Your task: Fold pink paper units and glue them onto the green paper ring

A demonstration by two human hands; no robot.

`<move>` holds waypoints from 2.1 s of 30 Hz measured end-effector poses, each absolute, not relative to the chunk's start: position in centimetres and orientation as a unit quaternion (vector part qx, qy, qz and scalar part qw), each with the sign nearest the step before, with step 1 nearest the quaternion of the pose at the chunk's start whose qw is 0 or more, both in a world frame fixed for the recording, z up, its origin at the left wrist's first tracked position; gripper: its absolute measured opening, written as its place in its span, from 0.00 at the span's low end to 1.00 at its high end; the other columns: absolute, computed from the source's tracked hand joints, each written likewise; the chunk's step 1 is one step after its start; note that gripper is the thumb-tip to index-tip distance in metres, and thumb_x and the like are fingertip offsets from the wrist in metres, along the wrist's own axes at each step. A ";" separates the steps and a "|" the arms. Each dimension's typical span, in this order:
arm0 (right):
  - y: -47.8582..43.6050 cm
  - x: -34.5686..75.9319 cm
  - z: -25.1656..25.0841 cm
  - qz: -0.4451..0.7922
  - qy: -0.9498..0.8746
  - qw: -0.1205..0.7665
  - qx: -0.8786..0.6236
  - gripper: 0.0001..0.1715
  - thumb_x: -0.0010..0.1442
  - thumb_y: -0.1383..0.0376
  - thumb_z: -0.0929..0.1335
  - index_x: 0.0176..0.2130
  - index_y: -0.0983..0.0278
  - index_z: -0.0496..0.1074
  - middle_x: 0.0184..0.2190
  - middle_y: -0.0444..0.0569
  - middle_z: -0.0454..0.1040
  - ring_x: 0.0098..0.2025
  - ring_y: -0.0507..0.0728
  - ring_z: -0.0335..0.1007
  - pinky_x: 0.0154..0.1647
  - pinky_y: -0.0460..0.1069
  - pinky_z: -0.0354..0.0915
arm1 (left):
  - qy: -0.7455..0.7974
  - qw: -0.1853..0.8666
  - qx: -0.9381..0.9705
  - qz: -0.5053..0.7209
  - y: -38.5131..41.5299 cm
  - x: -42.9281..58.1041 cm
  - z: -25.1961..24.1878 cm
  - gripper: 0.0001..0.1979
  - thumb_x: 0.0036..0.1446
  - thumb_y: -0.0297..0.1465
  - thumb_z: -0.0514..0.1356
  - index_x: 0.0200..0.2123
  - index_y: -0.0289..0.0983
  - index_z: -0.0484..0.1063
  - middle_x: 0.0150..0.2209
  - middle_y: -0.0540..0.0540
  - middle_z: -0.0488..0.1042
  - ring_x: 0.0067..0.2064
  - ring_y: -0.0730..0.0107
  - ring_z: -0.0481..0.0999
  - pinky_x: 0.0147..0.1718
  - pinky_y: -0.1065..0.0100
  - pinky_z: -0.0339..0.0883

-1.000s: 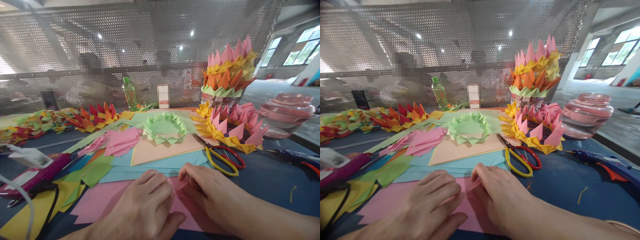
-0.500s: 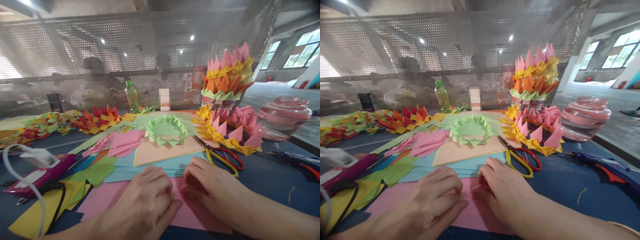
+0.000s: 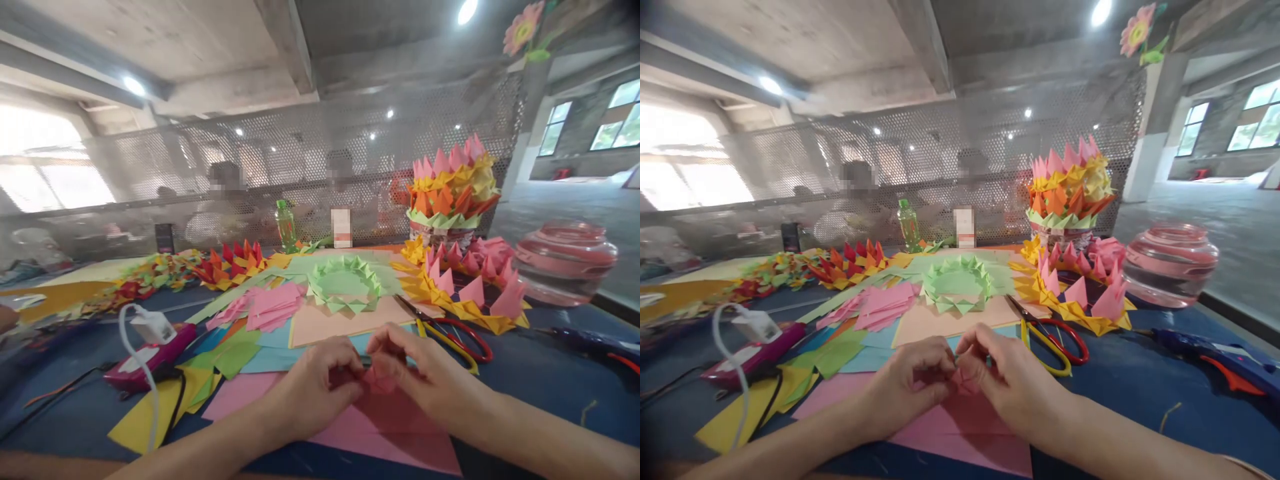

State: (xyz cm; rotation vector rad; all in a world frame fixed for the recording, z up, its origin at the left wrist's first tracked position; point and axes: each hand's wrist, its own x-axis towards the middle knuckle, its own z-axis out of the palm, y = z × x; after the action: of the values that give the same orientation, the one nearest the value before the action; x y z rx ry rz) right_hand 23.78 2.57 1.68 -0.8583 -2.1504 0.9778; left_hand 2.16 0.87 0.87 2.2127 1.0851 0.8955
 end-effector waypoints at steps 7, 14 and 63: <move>4.7 24.2 2.0 0.342 -0.766 0.425 -0.339 0.26 0.75 0.52 0.52 0.36 0.63 0.67 0.33 0.46 0.69 0.35 0.54 0.65 0.36 0.49 0.63 | 0.453 0.459 0.633 0.428 2.2 3.1 3.9 0.22 0.50 0.45 0.69 0.24 0.34 0.68 0.23 0.54 0.61 0.26 0.76 0.55 0.28 0.70 0.49; 7.4 21.2 2.8 0.300 -0.776 0.443 -0.335 0.19 0.66 0.51 0.65 0.31 0.62 0.65 0.26 0.42 0.68 0.28 0.52 0.62 0.27 0.46 0.58 | 0.434 0.463 0.585 0.505 5.2 3.7 4.5 0.21 0.43 0.46 0.71 0.26 0.34 0.73 0.26 0.50 0.68 0.30 0.72 0.62 0.32 0.69 0.55; 9.0 20.1 1.8 0.361 -0.736 0.480 -0.311 0.15 0.57 0.54 0.72 0.31 0.63 0.74 0.28 0.45 0.73 0.33 0.56 0.68 0.35 0.49 0.63 | 0.337 0.606 0.532 0.486 6.3 1.6 2.6 0.21 0.42 0.44 0.76 0.29 0.33 0.77 0.28 0.48 0.73 0.29 0.76 0.67 0.30 0.72 0.56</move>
State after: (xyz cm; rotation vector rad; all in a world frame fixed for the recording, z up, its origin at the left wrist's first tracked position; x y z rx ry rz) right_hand 20.14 8.96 1.78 -0.7597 -1.7968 0.8804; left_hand 1.64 6.34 2.58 1.2297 0.7798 1.1247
